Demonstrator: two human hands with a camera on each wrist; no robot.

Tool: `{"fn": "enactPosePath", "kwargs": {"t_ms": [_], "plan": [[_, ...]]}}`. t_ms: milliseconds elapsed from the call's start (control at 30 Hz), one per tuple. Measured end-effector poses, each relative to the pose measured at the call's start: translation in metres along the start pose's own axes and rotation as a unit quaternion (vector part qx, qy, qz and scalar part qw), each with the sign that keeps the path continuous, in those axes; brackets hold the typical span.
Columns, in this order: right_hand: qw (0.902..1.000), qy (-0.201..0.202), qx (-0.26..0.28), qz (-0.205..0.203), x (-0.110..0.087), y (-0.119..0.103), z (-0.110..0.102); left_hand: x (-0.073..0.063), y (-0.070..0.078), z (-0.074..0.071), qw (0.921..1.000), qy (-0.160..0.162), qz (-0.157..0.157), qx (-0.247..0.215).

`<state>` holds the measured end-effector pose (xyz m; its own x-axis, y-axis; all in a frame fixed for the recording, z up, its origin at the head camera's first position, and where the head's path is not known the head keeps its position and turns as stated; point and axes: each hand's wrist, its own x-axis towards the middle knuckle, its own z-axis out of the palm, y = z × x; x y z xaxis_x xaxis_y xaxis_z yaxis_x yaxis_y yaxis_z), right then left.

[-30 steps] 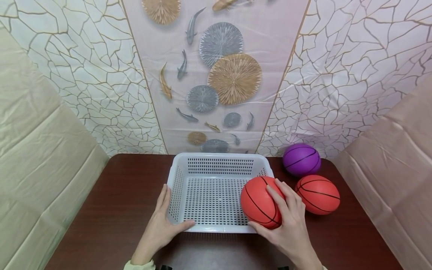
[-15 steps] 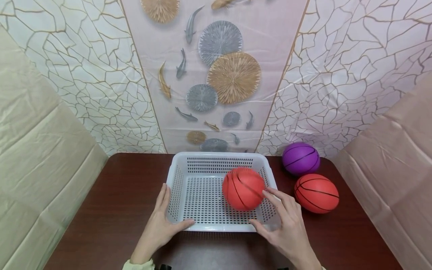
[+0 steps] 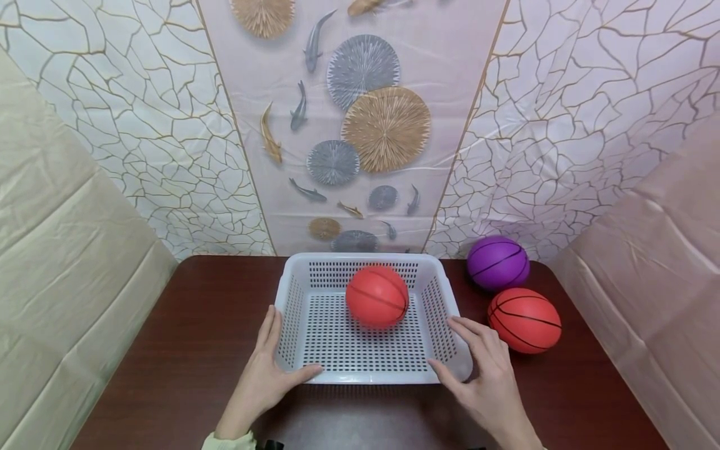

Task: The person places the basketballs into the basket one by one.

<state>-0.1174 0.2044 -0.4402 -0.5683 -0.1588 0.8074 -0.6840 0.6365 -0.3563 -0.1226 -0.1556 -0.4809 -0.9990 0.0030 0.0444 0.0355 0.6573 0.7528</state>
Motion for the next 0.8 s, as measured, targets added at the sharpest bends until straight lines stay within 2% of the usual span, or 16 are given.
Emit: {"fn": "enactPosePath", "kwargs": {"t_ms": [200,400,600,800], "plan": [[0.9992,0.009,-0.009,0.038,-0.002,0.006,-0.010,0.000,0.000,-0.001,1.0000,-0.003,-0.005,0.003],[0.9952,0.047,-0.024,0.083,-0.002,0.019,-0.026,0.001,0.000,0.000,1.0000,0.002,0.005,0.002],[0.9817,0.087,-0.069,0.155,-0.004,0.035,-0.045,0.000,-0.001,0.000,0.9999,0.003,0.010,-0.001],[0.9659,0.118,-0.110,0.202,-0.008,0.055,-0.059,-0.001,-0.001,0.000,0.9998,0.007,0.019,-0.009]]}}
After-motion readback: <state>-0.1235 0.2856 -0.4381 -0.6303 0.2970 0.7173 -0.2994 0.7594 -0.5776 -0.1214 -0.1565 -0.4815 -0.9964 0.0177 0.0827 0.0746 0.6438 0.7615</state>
